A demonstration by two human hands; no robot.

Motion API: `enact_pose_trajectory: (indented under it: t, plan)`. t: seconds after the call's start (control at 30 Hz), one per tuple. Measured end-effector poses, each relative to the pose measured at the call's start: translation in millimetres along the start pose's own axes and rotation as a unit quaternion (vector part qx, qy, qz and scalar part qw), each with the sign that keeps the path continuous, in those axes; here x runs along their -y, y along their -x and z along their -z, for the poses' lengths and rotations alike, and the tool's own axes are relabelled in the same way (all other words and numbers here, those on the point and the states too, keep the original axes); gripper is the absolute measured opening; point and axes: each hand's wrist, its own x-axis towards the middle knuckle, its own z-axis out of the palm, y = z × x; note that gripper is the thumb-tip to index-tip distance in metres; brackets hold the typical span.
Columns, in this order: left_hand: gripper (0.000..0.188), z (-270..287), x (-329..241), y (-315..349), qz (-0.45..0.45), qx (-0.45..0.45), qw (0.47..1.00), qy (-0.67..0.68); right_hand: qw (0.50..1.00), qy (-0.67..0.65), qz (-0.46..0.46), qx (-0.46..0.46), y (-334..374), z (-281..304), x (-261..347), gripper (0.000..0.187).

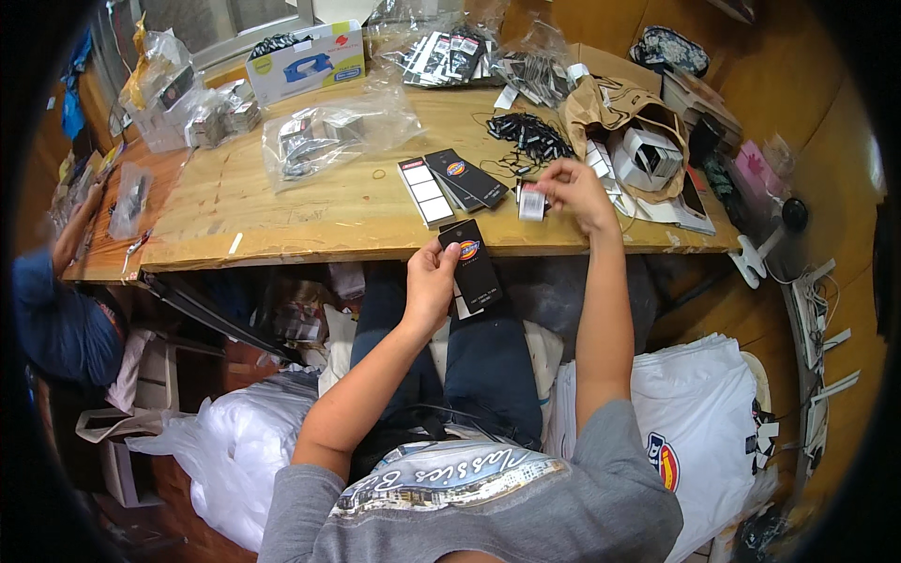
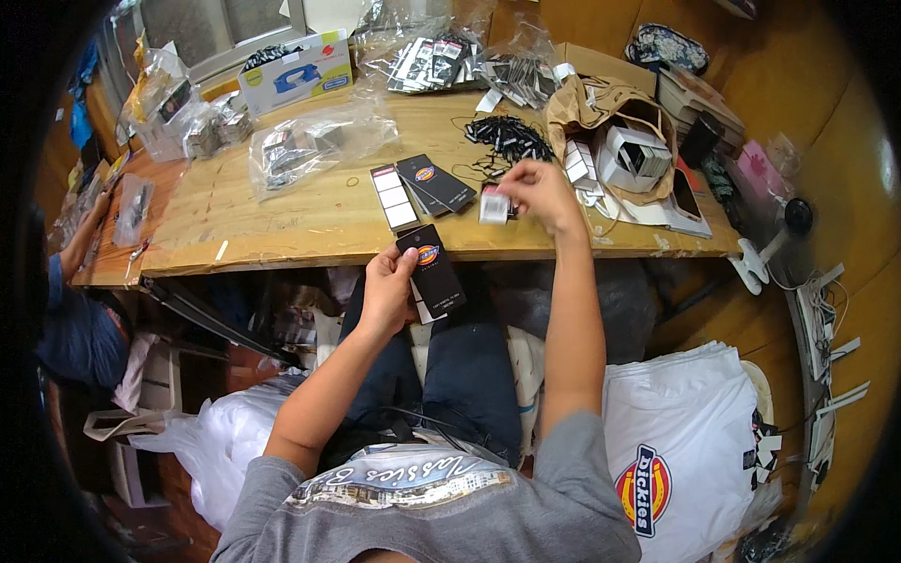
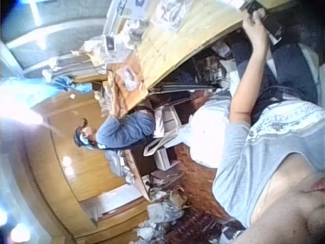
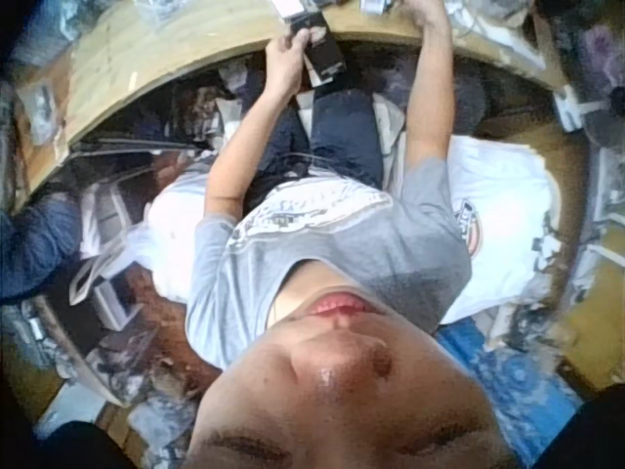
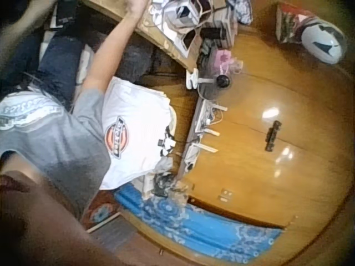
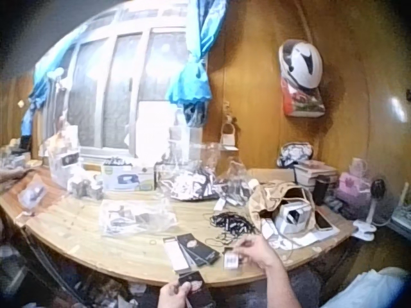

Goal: The person sits on the floor and organizes a large bundle of black tags with strings. They separate the tags, place them into a clear plastic bag, and then handle individual tags, attaching small white labels to them.

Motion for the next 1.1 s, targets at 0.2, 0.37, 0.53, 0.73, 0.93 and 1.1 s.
enact_pose_trajectory:
  t: [0.2,0.37,0.53,0.73,0.93,1.1]
  plan:
    - [0.014,-13.8,6.7,3.9,-0.011,0.021,1.000,0.004,0.993,0.039,0.074,0.080,48.7,-65.9,-0.5,0.011]
    - [0.013,-6.3,3.9,2.2,-0.006,0.004,1.000,-0.004,0.969,0.192,0.135,-0.077,-0.3,-39.8,2.1,0.010]
    - [0.013,0.9,-8.9,5.6,0.017,0.018,1.000,-0.013,0.886,0.445,0.131,-0.024,-60.7,1.0,-34.0,0.009]
    - [0.013,0.9,-23.3,12.8,0.044,0.012,0.998,-0.052,0.915,0.389,0.108,0.003,-85.3,14.0,-32.1,0.015]
    - [0.014,3.4,-23.8,13.8,0.021,0.055,0.998,-0.027,0.978,-0.090,0.145,-0.117,-104.8,31.8,4.9,0.018]
    - [0.016,-4.8,-40.6,19.5,-0.019,0.075,0.996,-0.042,0.958,-0.071,0.211,-0.182,-79.8,36.6,49.2,0.017]
